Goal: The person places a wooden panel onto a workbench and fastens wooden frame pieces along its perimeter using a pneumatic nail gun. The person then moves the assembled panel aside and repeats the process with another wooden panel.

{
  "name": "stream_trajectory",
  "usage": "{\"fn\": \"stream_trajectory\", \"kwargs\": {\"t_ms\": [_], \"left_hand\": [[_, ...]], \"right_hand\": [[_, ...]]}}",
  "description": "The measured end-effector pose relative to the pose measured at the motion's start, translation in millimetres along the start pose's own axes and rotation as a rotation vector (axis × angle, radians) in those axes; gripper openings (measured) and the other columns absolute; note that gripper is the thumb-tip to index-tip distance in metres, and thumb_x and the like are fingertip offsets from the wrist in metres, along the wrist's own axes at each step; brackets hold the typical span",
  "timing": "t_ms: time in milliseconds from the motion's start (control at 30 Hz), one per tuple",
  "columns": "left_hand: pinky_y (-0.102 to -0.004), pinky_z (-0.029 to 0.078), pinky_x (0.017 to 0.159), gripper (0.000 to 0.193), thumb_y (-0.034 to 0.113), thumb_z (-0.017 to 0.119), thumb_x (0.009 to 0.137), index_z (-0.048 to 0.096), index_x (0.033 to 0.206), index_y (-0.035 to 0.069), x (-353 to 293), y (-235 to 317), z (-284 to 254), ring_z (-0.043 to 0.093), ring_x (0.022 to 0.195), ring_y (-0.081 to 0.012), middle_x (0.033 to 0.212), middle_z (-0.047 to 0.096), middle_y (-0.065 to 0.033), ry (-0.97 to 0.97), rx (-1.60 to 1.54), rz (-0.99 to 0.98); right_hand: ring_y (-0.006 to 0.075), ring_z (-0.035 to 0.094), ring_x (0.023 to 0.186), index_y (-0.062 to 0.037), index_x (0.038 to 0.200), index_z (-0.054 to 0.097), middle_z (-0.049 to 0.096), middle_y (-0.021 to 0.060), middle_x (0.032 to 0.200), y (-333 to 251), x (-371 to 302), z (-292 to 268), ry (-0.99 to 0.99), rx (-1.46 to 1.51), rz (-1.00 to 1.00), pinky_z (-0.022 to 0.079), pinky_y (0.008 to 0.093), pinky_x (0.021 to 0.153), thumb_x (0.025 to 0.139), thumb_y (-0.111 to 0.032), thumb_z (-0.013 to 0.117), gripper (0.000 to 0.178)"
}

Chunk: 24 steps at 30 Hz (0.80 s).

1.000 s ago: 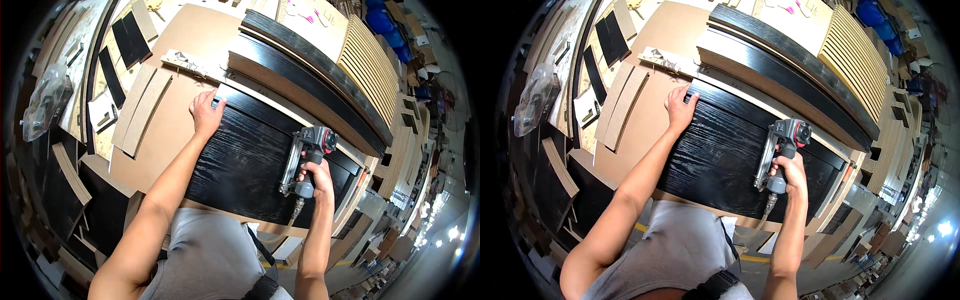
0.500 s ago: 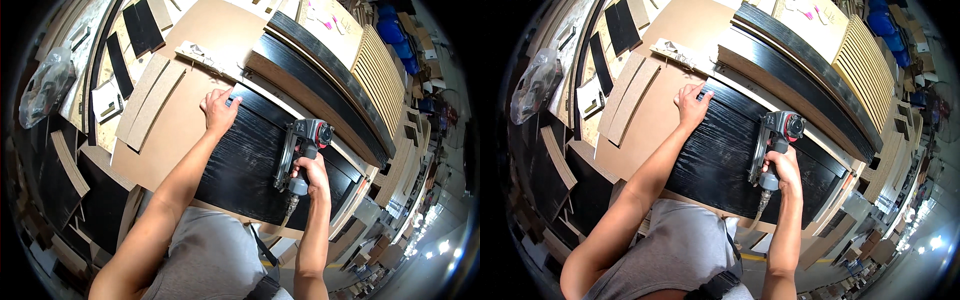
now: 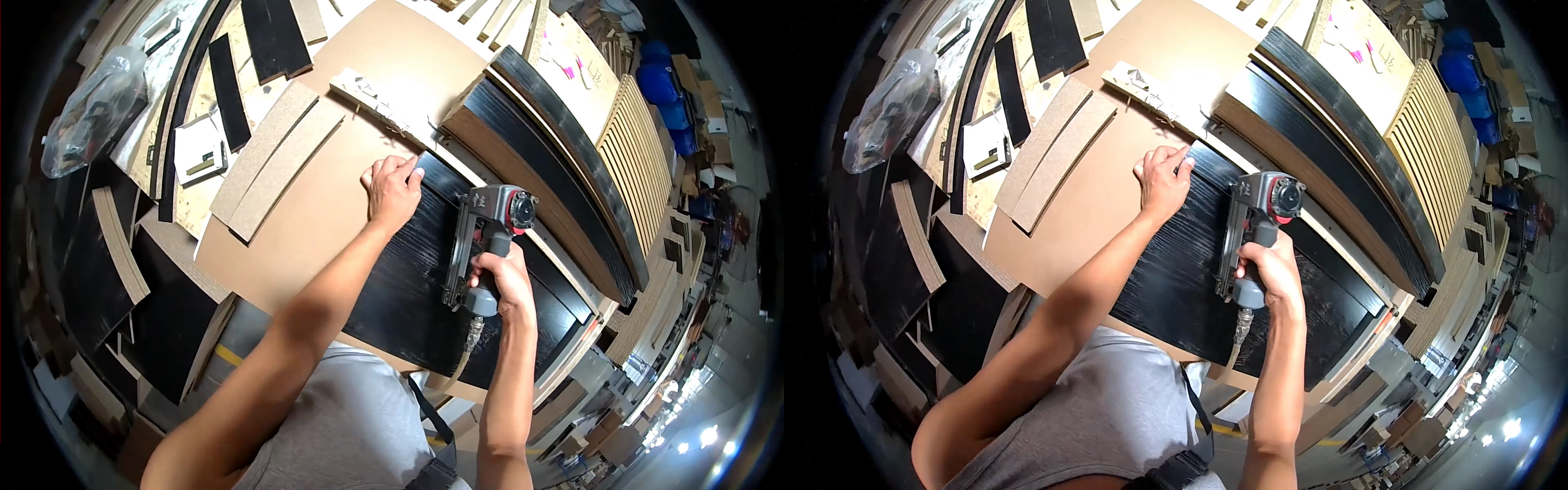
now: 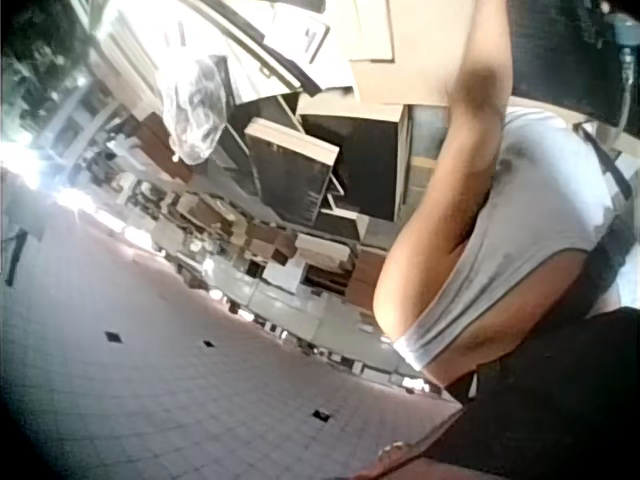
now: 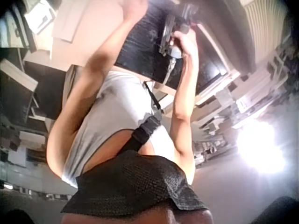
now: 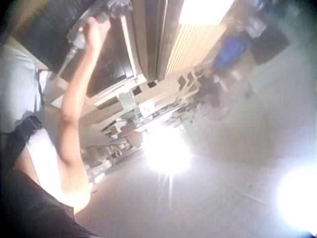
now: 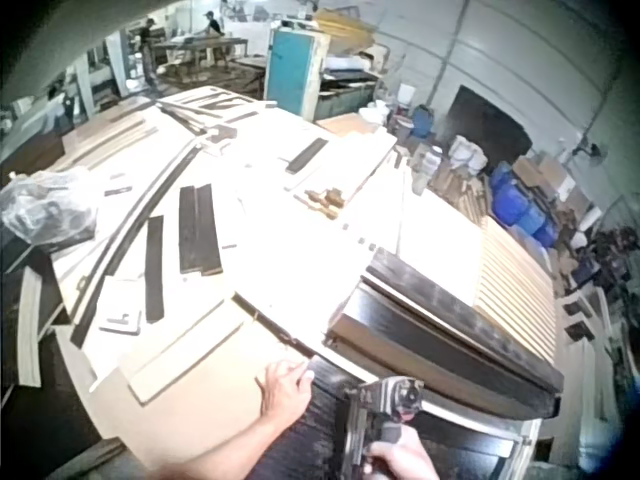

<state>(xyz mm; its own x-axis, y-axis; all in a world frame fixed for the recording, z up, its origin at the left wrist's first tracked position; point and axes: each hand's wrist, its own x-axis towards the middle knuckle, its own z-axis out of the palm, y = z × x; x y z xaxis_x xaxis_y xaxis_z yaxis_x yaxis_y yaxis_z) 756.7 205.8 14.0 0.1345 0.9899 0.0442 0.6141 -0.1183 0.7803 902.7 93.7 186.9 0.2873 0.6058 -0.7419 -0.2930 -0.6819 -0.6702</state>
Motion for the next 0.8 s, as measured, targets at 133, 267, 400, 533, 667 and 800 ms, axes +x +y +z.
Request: {"fn": "stream_trajectory", "kwargs": {"t_ms": [133, 267, 400, 533, 667, 800], "left_hand": [[-0.0419, 0.032, 0.099, 0.026, 0.022, 0.069, 0.089, 0.076, 0.110, 0.010, 0, 0, -2, 0.054, 0.104, -0.0236, 0.098, 0.064, -0.0029, 0.004, -0.005, -0.012], [-0.0410, 0.032, 0.098, 0.025, 0.022, 0.070, 0.088, 0.076, 0.110, 0.010, 1, 1, -3, 0.054, 0.102, -0.0228, 0.098, 0.064, -0.0027, 0.015, -0.004, 0.002], [-0.0410, 0.032, 0.098, 0.026, 0.022, 0.070, 0.088, 0.076, 0.109, 0.010, 1, 2, -4, 0.055, 0.101, -0.0223, 0.097, 0.064, -0.0026, 0.019, -0.003, 0.013], [-0.0417, 0.033, 0.098, 0.025, 0.022, 0.070, 0.087, 0.076, 0.109, 0.011, 1, 1, -3, 0.055, 0.101, -0.0227, 0.098, 0.064, -0.0026, 0.024, -0.011, 0.024], [-0.0435, 0.032, 0.099, 0.028, 0.023, 0.070, 0.087, 0.074, 0.112, 0.011, 0, -2, -2, 0.055, 0.104, -0.0235, 0.101, 0.064, -0.0030, 0.021, -0.011, 0.013], [-0.0450, 0.030, 0.103, 0.045, 0.031, 0.068, 0.089, 0.064, 0.128, 0.009, -2, 2, -2, 0.053, 0.114, -0.0246, 0.116, 0.062, -0.0063, -0.060, 0.059, 0.042]], "right_hand": [[0.0163, 0.056, 0.047, 0.0056, 0.099, 0.058, 0.058, 0.0082, 0.066, -5, 9, 18, -0.032, -0.022, 0.024, 0.048, 0.0296, 0.046, 0.071, 0.005, 0.060, 0.028], [0.0166, 0.056, 0.047, 0.0060, 0.104, 0.058, 0.058, 0.0082, 0.067, -14, 12, 28, -0.030, -0.060, 0.024, 0.048, 0.0293, 0.046, 0.071, 0.005, 0.060, 0.033], [0.0174, 0.056, 0.047, 0.0049, 0.106, 0.057, 0.057, 0.0080, 0.066, -17, 17, 35, -0.013, -0.118, 0.027, 0.048, 0.0300, 0.048, 0.070, 0.004, 0.059, 0.036], [0.0174, 0.055, 0.048, 0.0033, 0.105, 0.056, 0.056, 0.0070, 0.065, -16, 17, 37, -0.013, -0.191, 0.012, 0.047, 0.0300, 0.048, 0.069, 0.005, 0.057, 0.036], [0.0170, 0.055, 0.048, 0.0028, 0.103, 0.057, 0.056, 0.0064, 0.066, -9, 14, 43, -0.006, -0.196, -0.042, 0.047, 0.0305, 0.048, 0.070, 0.005, 0.061, 0.033], [0.0185, 0.057, 0.049, 0.0026, 0.091, 0.057, 0.059, 0.0085, 0.069, 25, -25, 37, 0.031, -0.169, -0.088, 0.048, 0.0320, 0.048, 0.071, 0.006, 0.058, 0.020]]}}
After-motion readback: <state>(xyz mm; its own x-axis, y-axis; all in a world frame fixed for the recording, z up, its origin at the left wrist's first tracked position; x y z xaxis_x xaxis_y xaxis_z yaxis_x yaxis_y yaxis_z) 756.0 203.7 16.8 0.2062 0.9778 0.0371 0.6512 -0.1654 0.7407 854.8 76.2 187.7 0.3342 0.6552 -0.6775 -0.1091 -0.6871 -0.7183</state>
